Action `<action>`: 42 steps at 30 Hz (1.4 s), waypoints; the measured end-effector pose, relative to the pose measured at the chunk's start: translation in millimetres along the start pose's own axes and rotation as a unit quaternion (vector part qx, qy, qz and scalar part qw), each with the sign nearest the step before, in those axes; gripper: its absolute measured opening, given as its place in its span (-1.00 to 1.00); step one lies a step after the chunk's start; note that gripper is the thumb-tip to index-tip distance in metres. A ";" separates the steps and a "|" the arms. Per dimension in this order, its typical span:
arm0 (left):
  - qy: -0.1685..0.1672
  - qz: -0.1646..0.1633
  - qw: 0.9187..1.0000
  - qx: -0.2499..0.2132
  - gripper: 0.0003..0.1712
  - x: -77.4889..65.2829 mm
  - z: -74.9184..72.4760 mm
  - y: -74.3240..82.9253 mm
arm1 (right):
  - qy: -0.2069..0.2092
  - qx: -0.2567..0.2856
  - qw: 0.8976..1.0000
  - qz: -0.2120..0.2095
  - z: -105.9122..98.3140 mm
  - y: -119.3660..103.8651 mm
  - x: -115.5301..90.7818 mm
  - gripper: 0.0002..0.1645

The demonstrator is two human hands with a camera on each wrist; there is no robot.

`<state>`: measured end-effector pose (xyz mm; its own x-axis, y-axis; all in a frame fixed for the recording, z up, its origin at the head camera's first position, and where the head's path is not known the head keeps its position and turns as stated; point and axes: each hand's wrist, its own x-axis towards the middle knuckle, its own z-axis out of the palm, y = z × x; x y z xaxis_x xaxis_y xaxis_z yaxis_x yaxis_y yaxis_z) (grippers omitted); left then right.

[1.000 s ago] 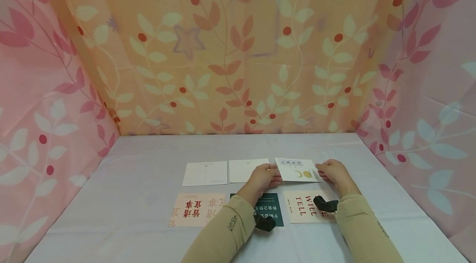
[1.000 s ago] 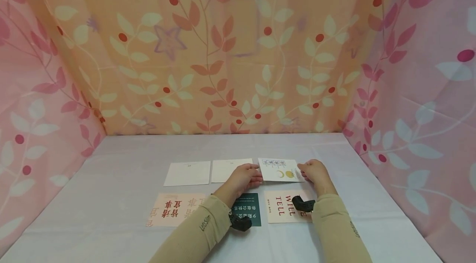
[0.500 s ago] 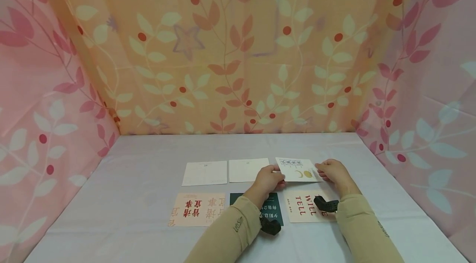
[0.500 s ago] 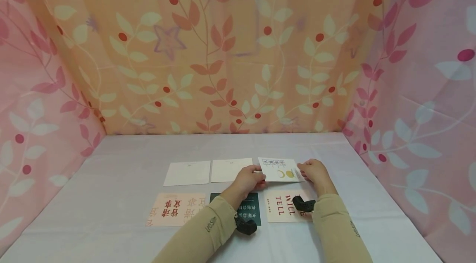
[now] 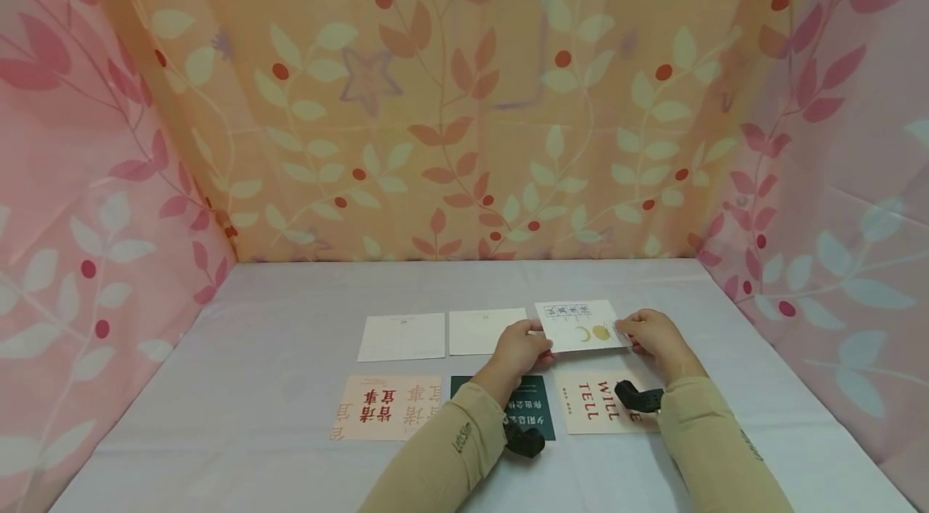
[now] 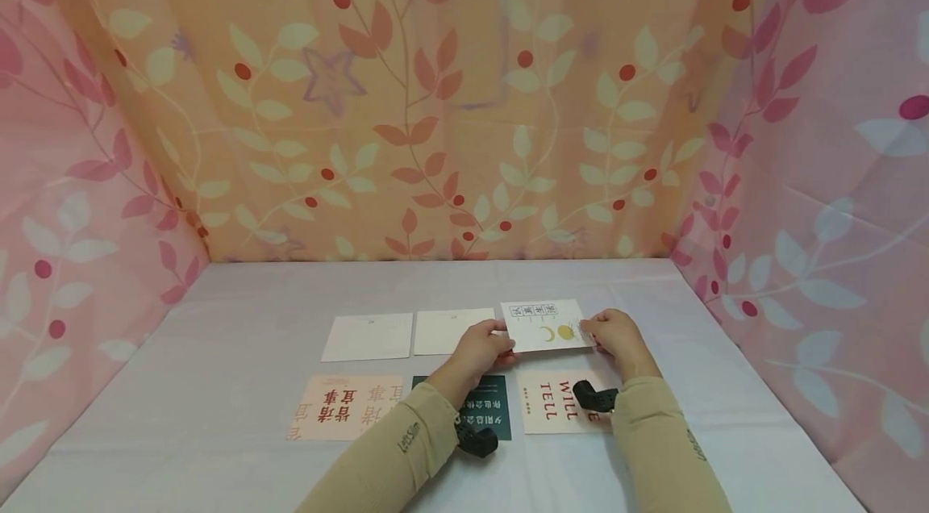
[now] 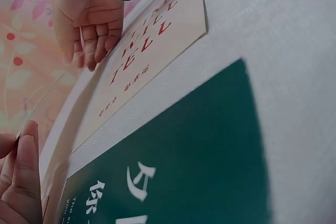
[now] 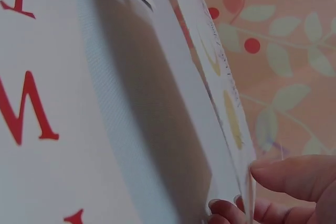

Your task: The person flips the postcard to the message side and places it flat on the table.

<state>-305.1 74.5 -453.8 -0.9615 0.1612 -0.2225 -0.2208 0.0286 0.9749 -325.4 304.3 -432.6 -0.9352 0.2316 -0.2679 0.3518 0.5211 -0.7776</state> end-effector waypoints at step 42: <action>0.054 0.057 0.991 0.108 -0.92 3.0 -36.0 20.3 | 0.003 0.006 0.996 -0.091 1.9 -18.7 -12.3 -0.80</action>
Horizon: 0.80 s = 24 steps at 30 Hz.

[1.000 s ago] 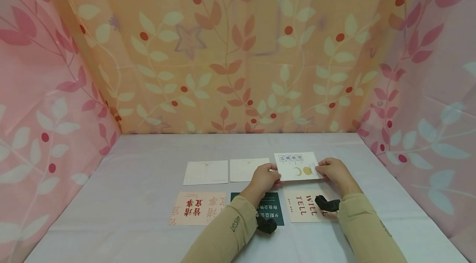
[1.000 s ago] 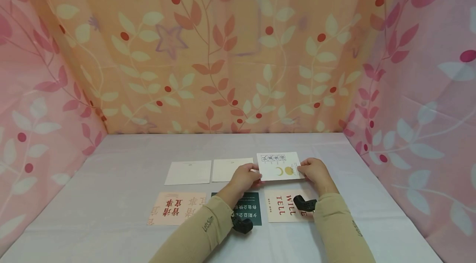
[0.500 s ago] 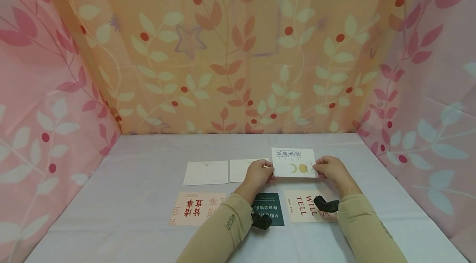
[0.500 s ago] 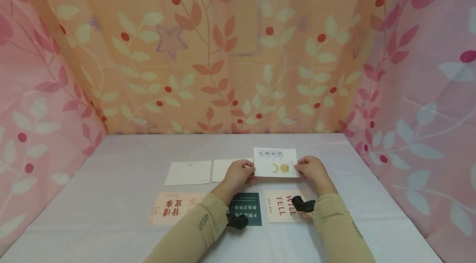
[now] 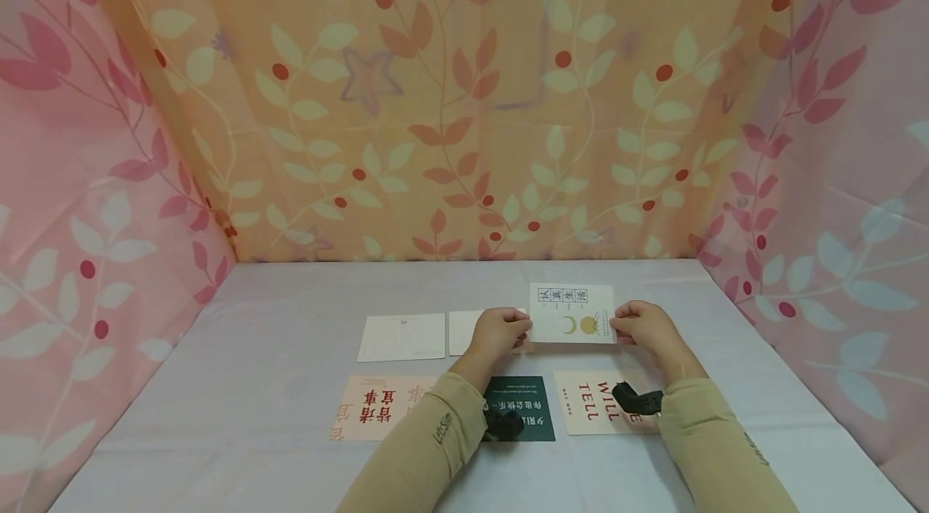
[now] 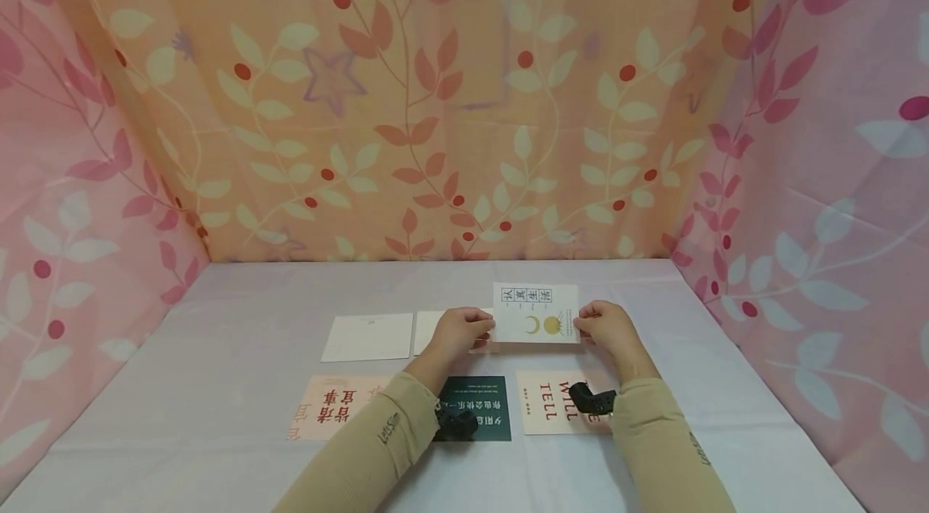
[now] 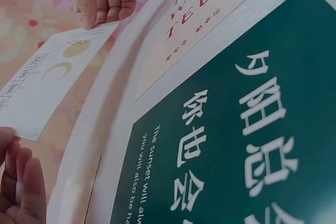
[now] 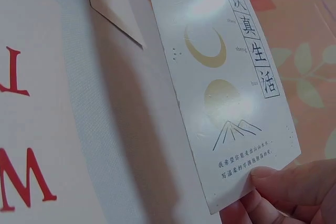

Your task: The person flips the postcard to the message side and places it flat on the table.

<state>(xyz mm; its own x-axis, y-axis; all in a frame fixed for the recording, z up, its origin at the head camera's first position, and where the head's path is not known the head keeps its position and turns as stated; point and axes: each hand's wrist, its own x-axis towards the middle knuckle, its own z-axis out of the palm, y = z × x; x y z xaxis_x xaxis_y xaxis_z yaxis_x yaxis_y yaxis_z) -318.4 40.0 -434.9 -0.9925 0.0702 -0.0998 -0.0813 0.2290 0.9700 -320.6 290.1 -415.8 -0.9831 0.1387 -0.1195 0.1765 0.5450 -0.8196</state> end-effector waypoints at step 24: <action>-0.006 -0.032 0.999 -0.036 -0.91 1.9 2.6 -1.4 | -0.010 0.032 0.999 0.011 -10.2 2.1 -2.5 -0.78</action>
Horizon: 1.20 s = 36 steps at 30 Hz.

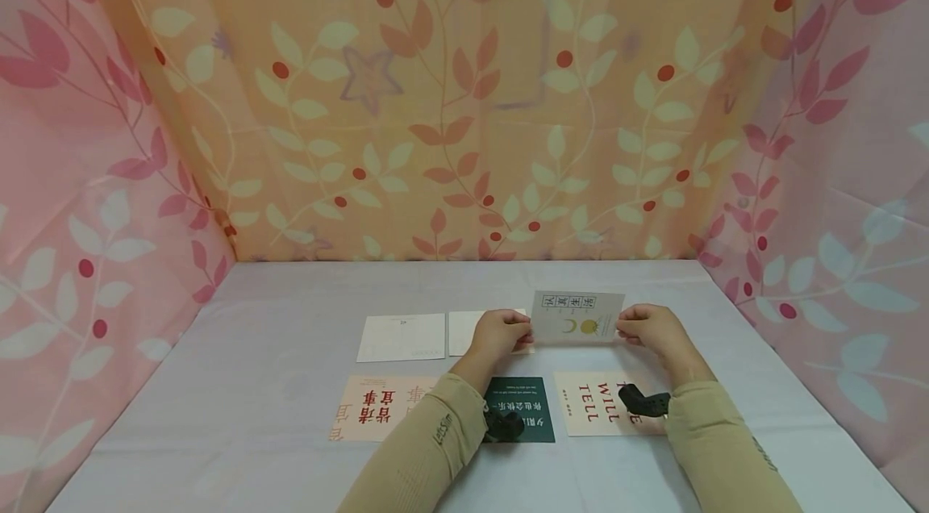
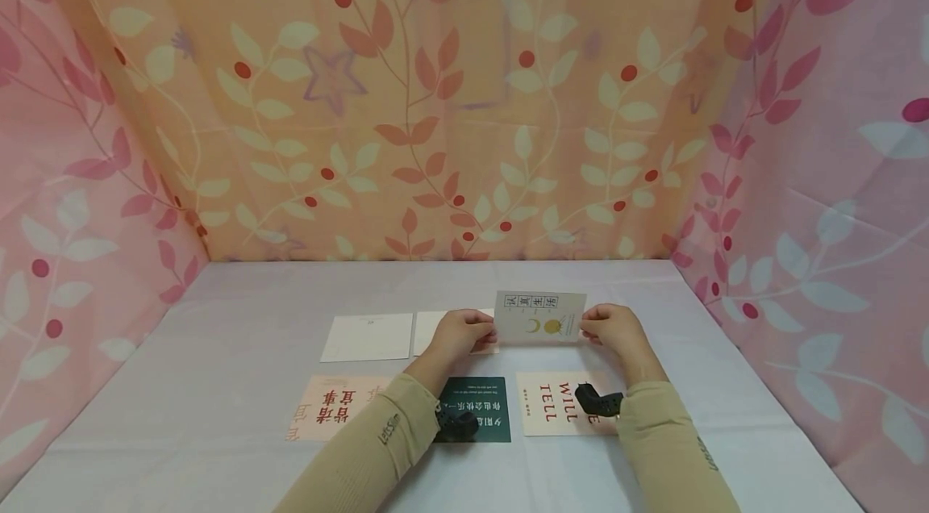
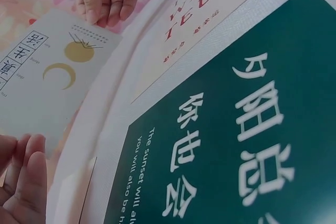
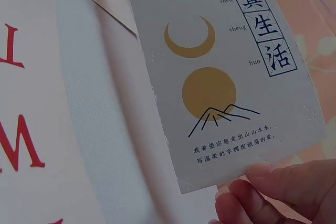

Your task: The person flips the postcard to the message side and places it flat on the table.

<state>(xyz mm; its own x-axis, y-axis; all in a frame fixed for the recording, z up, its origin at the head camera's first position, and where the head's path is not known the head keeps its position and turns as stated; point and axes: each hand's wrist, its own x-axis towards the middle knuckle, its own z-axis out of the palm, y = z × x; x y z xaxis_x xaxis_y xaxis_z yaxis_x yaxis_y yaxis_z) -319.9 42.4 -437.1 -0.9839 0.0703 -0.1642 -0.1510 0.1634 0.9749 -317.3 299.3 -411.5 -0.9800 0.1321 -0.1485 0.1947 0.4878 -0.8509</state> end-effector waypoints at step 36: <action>-0.049 -0.015 0.995 -0.090 -0.82 1.2 0.2 4.7 | -0.016 0.067 0.998 0.011 -5.0 6.9 3.4 -0.80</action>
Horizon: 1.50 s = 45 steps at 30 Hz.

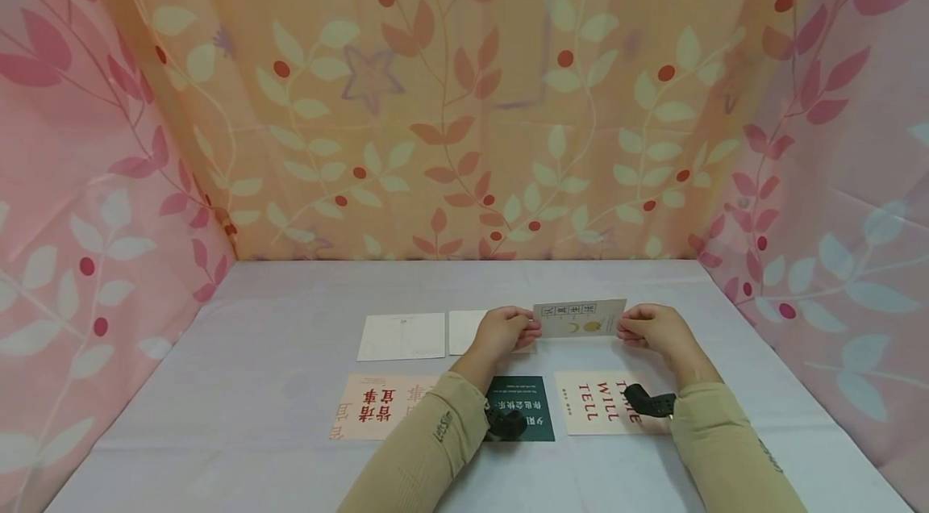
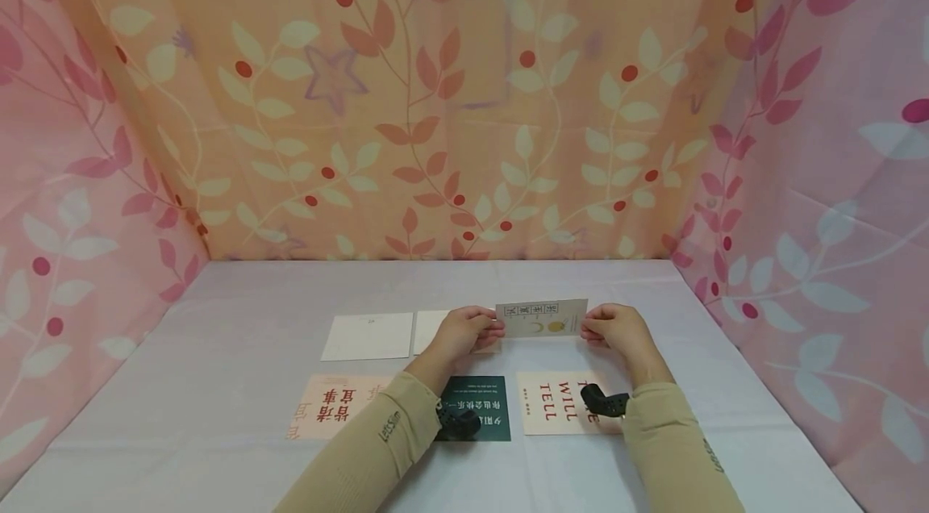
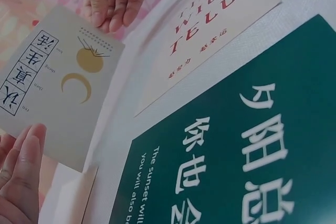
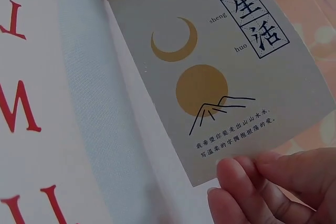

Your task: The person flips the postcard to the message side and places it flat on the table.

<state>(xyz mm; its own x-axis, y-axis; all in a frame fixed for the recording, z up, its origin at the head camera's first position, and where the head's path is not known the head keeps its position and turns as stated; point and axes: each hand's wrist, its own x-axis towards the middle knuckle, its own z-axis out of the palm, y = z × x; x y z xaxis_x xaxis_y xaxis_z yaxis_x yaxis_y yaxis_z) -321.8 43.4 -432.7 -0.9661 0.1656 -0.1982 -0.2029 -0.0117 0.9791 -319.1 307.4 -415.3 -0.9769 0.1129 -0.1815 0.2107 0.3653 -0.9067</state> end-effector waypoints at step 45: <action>0.024 0.036 0.999 0.023 -0.88 -0.2 3.1 -9.9 | -0.014 -0.030 0.999 -0.022 2.5 12.6 -3.8 -0.71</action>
<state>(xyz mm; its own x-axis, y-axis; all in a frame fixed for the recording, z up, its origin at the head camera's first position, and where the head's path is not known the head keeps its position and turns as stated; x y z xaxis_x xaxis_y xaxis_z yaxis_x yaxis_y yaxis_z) -319.1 46.6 -442.2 -0.9844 0.1193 -0.1290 -0.1271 0.0234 0.9916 -312.8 309.3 -427.0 -0.9858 0.0689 -0.1529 0.1677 0.4239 -0.8900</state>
